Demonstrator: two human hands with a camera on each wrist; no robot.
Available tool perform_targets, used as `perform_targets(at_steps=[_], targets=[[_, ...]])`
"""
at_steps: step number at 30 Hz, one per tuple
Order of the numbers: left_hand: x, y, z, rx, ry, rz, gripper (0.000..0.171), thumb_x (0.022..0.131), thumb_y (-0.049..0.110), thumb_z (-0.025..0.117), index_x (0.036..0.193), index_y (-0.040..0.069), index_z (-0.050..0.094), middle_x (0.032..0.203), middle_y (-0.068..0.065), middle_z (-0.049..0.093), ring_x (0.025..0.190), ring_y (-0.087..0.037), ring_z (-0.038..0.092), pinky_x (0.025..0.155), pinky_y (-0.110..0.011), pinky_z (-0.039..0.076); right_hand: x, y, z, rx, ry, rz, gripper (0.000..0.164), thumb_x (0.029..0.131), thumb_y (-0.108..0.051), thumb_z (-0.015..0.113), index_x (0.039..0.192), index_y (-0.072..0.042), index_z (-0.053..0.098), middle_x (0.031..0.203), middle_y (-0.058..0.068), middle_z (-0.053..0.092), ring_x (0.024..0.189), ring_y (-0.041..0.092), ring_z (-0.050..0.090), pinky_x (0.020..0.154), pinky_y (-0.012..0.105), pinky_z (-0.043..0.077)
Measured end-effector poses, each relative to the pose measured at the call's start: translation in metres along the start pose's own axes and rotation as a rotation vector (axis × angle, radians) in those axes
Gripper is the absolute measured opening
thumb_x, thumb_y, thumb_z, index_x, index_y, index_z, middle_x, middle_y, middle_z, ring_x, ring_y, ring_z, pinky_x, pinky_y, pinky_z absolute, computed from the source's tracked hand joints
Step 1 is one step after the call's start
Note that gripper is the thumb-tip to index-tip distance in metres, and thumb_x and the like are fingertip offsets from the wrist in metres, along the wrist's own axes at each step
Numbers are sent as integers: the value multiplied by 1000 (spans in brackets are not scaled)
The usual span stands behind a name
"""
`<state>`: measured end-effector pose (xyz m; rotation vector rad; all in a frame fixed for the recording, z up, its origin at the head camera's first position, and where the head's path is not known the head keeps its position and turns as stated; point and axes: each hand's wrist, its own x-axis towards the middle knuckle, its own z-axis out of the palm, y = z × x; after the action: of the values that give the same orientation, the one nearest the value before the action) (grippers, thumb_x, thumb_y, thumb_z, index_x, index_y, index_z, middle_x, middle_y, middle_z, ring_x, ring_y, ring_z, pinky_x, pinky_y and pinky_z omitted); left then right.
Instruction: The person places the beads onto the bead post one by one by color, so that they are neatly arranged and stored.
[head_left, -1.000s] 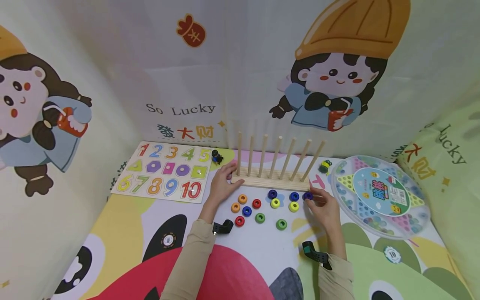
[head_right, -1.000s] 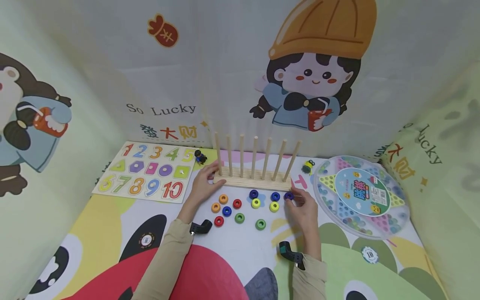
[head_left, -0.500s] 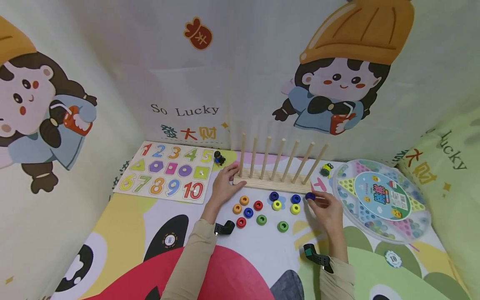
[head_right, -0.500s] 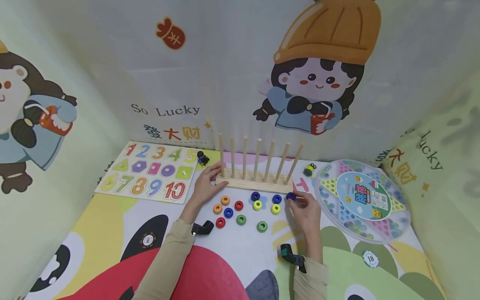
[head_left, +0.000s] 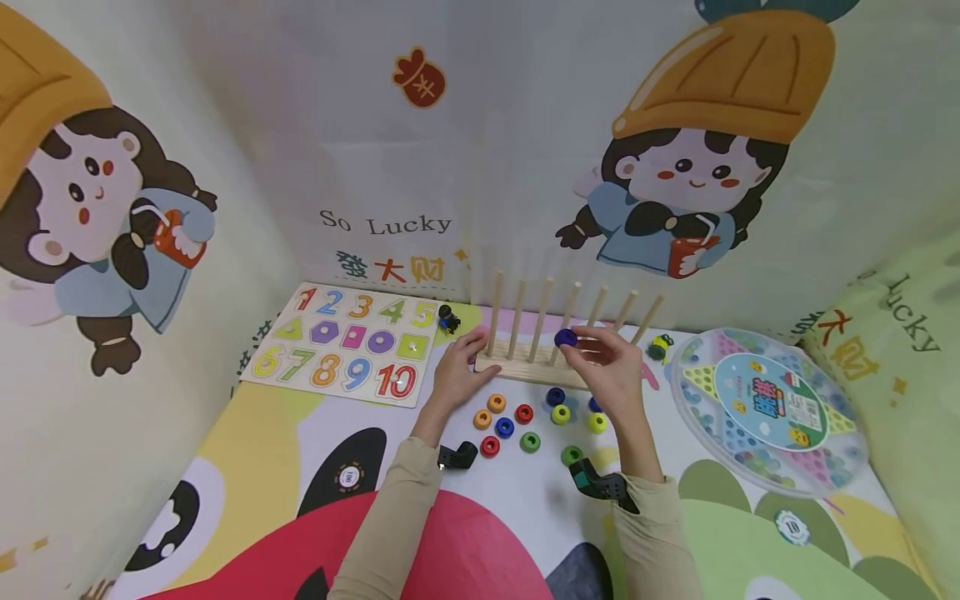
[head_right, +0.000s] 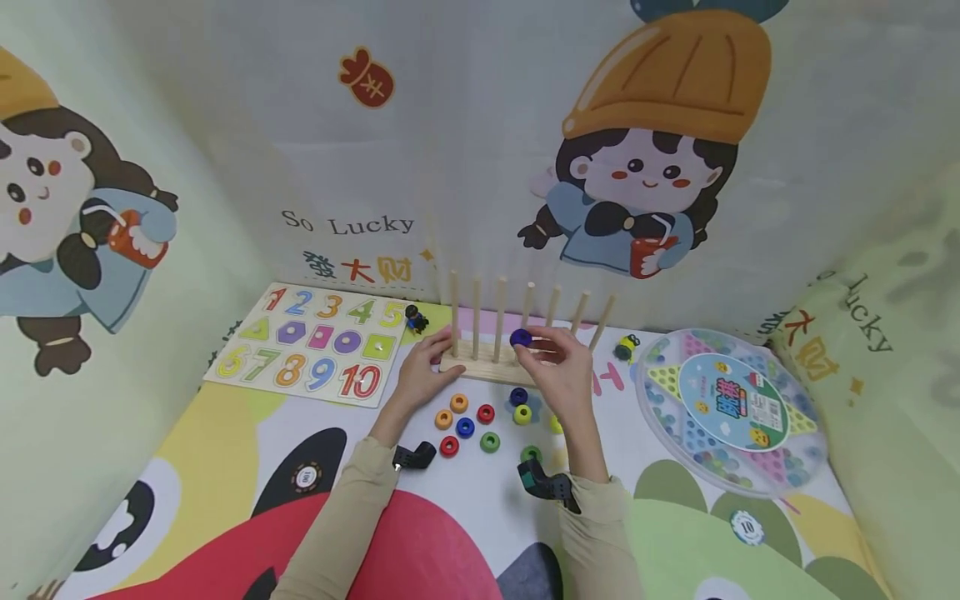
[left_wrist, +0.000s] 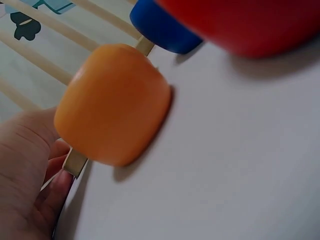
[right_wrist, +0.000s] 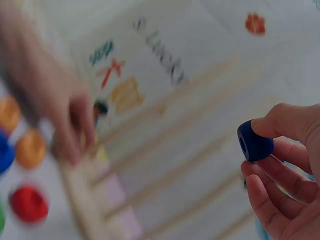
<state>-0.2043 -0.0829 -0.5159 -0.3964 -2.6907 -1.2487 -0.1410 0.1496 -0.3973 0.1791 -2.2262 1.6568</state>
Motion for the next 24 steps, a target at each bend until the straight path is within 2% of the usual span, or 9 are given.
perform_targets(at_steps=[4, 8, 12, 17, 20, 24], targets=[[0, 0, 2, 4, 0, -4, 64, 83, 31, 80, 136, 3, 58, 146, -9, 50, 130, -31, 47, 106, -45, 40, 16, -22, 19, 12, -20, -80, 28, 84, -3, 77, 110, 4, 71, 106, 19, 69, 91, 21, 66, 77, 16, 53], [0, 1, 1, 8, 6, -2, 64, 83, 31, 80, 136, 2, 58, 146, -9, 50, 131, -30, 47, 107, -45, 40, 30, -40, 38, 43, 12, -160, 28, 85, -6, 77, 110, 3, 71, 105, 17, 70, 91, 30, 67, 77, 20, 54], [0, 2, 0, -11, 9, 6, 63, 83, 30, 80, 135, 1, 58, 144, -11, 51, 130, -32, 47, 105, -46, 41, 41, -54, 56, 52, 82, -234, 27, 84, -6, 78, 109, 3, 72, 103, 16, 71, 90, 28, 67, 78, 30, 56], [1, 2, 2, -10, -1, 4, 63, 84, 32, 79, 136, 1, 58, 145, -9, 51, 129, -30, 48, 104, -45, 42, 52, -66, 72, -46, 153, -333, 25, 85, -7, 76, 107, 4, 72, 102, 15, 72, 96, 26, 66, 85, 35, 54], [2, 0, 3, -1, -12, -11, 65, 85, 34, 78, 137, 3, 57, 146, -6, 50, 129, -28, 47, 104, -44, 42, 58, -69, 78, -87, 164, -357, 25, 86, -7, 75, 107, 4, 72, 102, 16, 71, 99, 28, 65, 89, 36, 53], [3, -4, 3, 0, -11, -20, 64, 85, 34, 78, 138, 4, 57, 146, -5, 50, 129, -27, 48, 104, -43, 43, 62, -69, 83, -93, 148, -343, 24, 86, -6, 75, 107, 5, 71, 103, 17, 71, 100, 30, 65, 91, 37, 52]])
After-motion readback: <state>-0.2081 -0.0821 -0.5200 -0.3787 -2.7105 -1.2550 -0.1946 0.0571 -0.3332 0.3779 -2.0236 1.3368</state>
